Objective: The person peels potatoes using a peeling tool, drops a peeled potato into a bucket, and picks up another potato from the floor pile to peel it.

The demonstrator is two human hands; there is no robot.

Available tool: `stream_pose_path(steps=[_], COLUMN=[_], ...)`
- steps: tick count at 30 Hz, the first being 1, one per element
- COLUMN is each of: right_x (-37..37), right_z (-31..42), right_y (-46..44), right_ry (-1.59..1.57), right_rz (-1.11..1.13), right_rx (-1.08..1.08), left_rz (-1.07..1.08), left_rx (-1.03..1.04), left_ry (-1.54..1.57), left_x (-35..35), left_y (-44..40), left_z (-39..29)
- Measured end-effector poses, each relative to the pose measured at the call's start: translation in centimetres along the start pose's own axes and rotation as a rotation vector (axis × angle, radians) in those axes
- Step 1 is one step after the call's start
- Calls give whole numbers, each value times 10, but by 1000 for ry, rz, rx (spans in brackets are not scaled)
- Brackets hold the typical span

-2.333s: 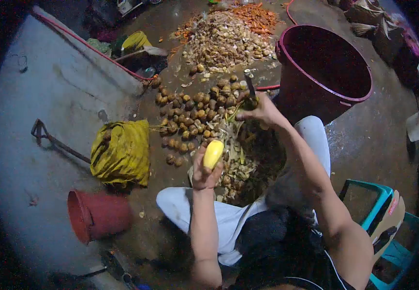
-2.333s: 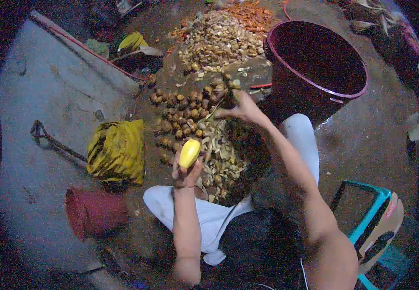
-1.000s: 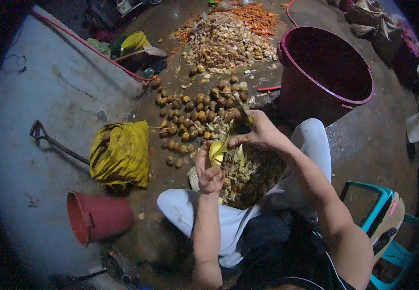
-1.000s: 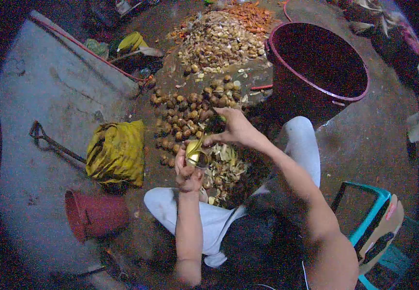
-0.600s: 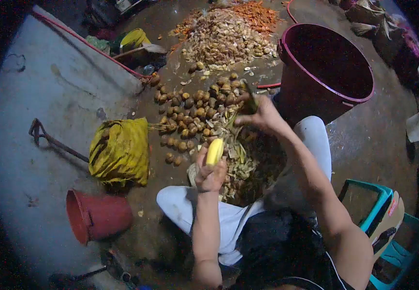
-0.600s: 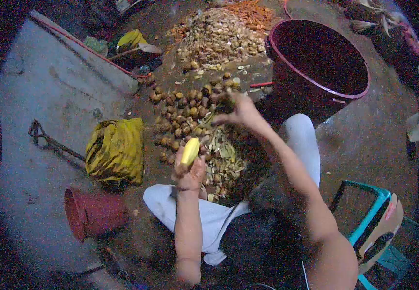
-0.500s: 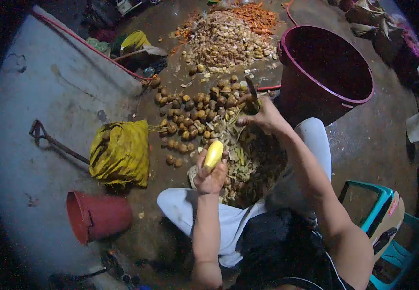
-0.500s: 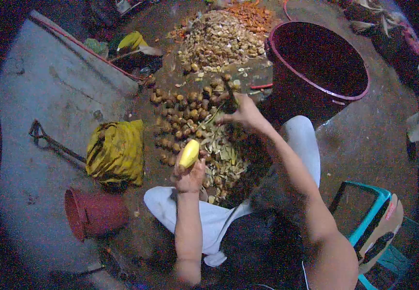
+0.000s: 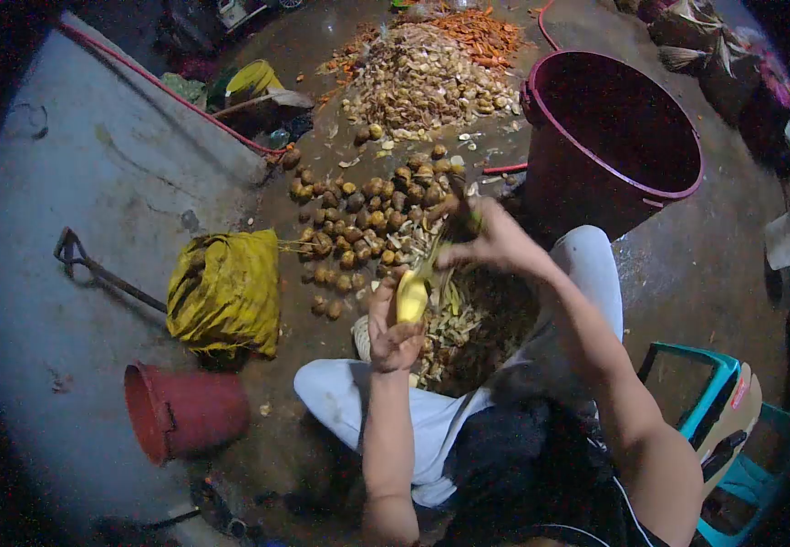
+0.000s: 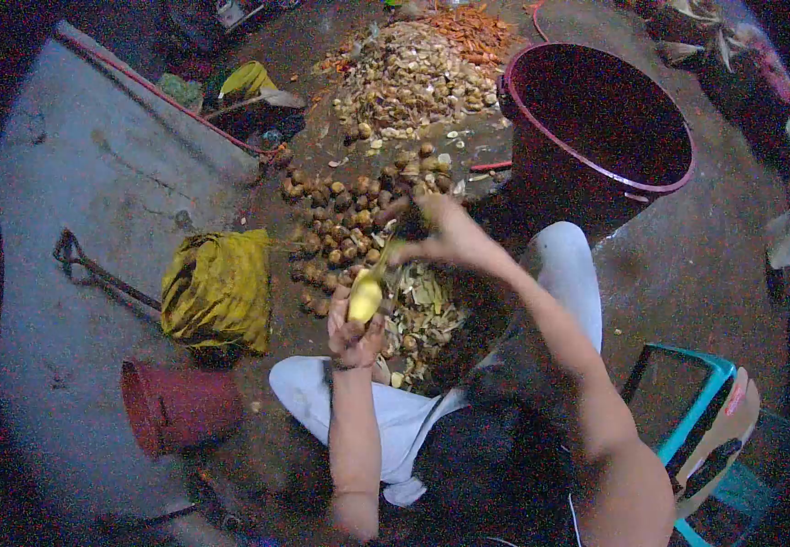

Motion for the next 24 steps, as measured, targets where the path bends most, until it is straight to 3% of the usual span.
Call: stream_pose_path(steps=[1, 2, 6, 7, 9, 10, 13, 14, 15, 17, 19, 21, 23, 24], right_x=[8, 10, -15, -14, -1, -3, -3, -9, -16, -11, -4, 1, -5, -6], right_z=[11, 14, -31, -28, -13, 25, 18, -6, -9, -29, 19, 39, 14, -22], right_y=[2, 0, -8, -6, -5, -2, -1, -6, -7, -9, -2, 4, -3, -8], right_ry=[-88, -109, -160, -157, -156, -46, -124, -93, -133, -121, -110, -37, -221, -121], right_rz=[94, 61, -25, -31, 69, 68, 67, -23, -36, -13, 106, 53, 95, 17], right_rx=[14, -127, 251, 247, 28, -105, 47, 101, 283, 83, -17, -83, 121, 160], left_rz=[19, 33, 88, 82, 86, -52, -19, 19, 23, -22, -48, -156, -131, -90], left_rx=[-62, -52, 14, 33, -7, -27, 5, 35, 37, 10, 65, 64, 62, 69], left_ry=[-123, -142, 123, 154, 62, 30, 63, 85, 85, 112, 104, -130, -51, 30], left_x=[-2, -2, -10, -4, -7, -3, -4, -4, -4, -5, 11, 9, 5, 3], left_y=[0, 1, 5, 3, 0, 4, 4, 4, 5, 9, 3, 5, 9, 8], left_z=[1, 2, 2, 1, 1, 0, 1, 1, 1, 1, -1, -1, 0, 1])
Point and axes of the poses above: each hand's wrist, its own y-axis away from the middle knuckle, its own x-axis out of the palm, z = x × y, the point moved 3 cm from there along -y, towards the middle knuckle, and after that the axes turned 13 degrees about z, right-handed, at the moved point
